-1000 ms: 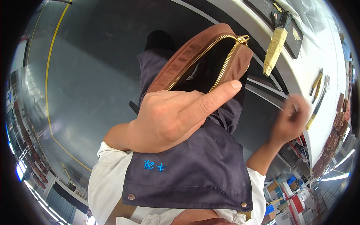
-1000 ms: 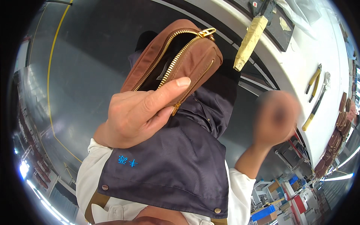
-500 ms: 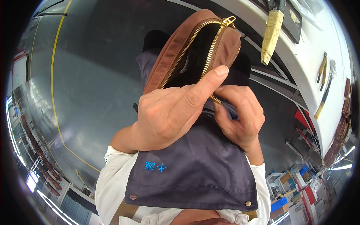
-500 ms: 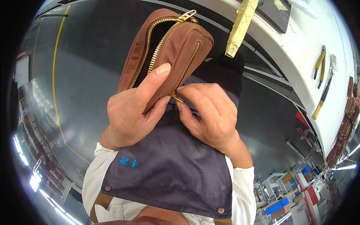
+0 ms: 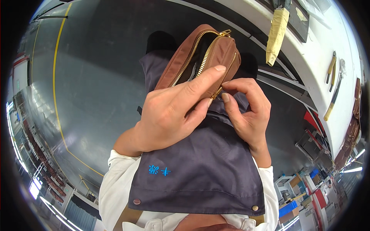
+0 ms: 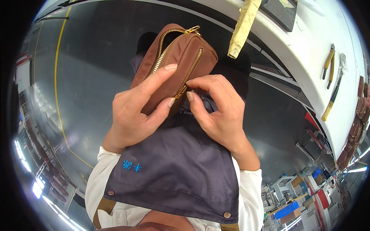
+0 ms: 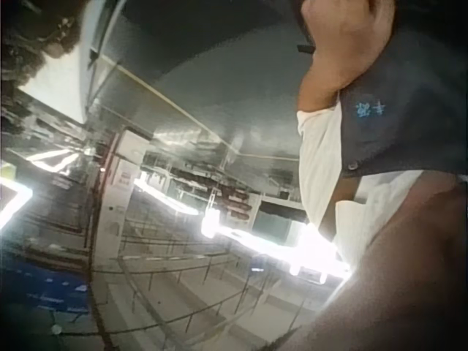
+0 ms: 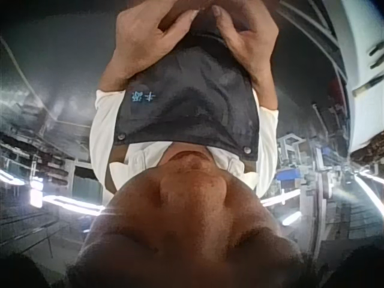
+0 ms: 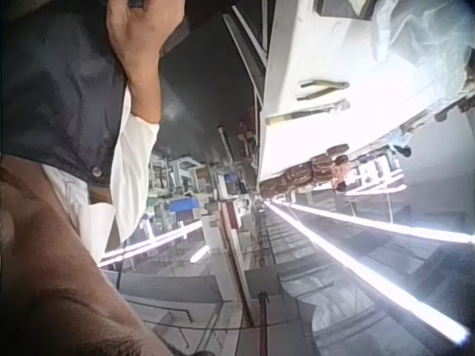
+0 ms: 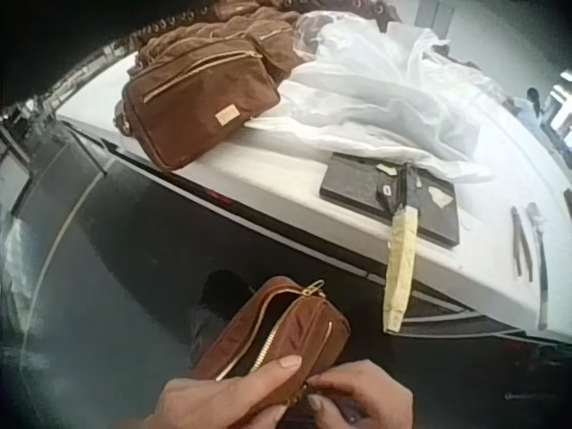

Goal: Assembling and finishing leather pouches by attaching hardware and inspecting zippers using specialized tools.

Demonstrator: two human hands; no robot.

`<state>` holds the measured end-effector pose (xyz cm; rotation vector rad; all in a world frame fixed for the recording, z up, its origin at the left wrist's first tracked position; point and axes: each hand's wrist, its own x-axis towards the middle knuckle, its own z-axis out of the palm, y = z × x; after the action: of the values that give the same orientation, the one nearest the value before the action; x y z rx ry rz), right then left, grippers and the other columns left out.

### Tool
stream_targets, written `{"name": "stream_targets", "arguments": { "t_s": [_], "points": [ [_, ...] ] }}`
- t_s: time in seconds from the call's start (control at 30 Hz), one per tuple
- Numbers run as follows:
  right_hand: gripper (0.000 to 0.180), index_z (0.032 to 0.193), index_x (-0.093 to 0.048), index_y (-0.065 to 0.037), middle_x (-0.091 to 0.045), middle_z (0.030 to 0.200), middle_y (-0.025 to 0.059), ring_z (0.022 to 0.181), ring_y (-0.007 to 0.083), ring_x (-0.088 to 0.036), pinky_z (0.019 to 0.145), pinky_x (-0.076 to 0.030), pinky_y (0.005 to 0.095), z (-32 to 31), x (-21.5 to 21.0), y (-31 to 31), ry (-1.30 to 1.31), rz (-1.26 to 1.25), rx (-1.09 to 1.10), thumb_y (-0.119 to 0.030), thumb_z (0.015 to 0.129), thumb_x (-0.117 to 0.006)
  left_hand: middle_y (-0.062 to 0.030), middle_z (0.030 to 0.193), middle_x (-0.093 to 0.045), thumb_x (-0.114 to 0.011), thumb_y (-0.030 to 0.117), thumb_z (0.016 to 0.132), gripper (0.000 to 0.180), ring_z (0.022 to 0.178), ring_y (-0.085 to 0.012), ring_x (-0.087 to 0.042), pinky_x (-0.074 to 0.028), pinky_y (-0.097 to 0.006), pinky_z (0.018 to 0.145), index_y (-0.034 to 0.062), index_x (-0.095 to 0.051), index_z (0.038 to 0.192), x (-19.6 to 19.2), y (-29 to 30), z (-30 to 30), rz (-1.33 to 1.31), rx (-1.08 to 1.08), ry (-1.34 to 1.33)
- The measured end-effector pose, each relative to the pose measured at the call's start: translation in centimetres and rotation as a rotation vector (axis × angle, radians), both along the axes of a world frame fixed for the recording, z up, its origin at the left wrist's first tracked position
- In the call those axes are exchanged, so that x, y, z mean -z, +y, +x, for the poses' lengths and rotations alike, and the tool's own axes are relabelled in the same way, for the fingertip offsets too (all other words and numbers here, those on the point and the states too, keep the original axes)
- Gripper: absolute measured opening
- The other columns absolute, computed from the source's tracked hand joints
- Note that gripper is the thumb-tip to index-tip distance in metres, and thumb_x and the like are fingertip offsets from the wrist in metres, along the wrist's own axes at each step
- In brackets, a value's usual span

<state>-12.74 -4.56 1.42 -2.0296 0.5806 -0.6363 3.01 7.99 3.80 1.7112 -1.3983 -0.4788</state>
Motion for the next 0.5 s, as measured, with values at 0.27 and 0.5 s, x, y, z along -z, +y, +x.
{"name": "stream_targets", "arguments": {
  "t_s": [0.27,0.5],
  "points": [
    [0.017,0.098,-0.069,-0.001,-0.068,0.089,0.0085,0.077,0.0178,-0.067,0.07,-0.052,0.0273,0.2,0.6,0.4,-0.036,0.205,0.001,0.004,0.083,-0.072,-0.0126,0.123,-0.071,-0.066,0.002,0.09,0.04,0.112,-0.0209,-0.069,-0.053,-0.031,0.096,0.0011,-0.063,0.13,0.5,-0.1,0.9,0.172,-0.07,0.494],
    [0.024,0.096,-0.073,-0.005,-0.068,0.094,0.0073,0.08,0.02,-0.065,0.068,-0.052,0.0301,0.1,0.6,0.3,-0.064,0.103,-0.188,0.008,0.077,-0.07,-0.0094,0.122,-0.068,-0.062,0.004,0.095,0.035,0.113,-0.0157,-0.063,-0.049,-0.029,0.1,0.0011,-0.063,0.13,2.1,-0.4,1.7,0.222,-0.076,0.817]
  ]
}}
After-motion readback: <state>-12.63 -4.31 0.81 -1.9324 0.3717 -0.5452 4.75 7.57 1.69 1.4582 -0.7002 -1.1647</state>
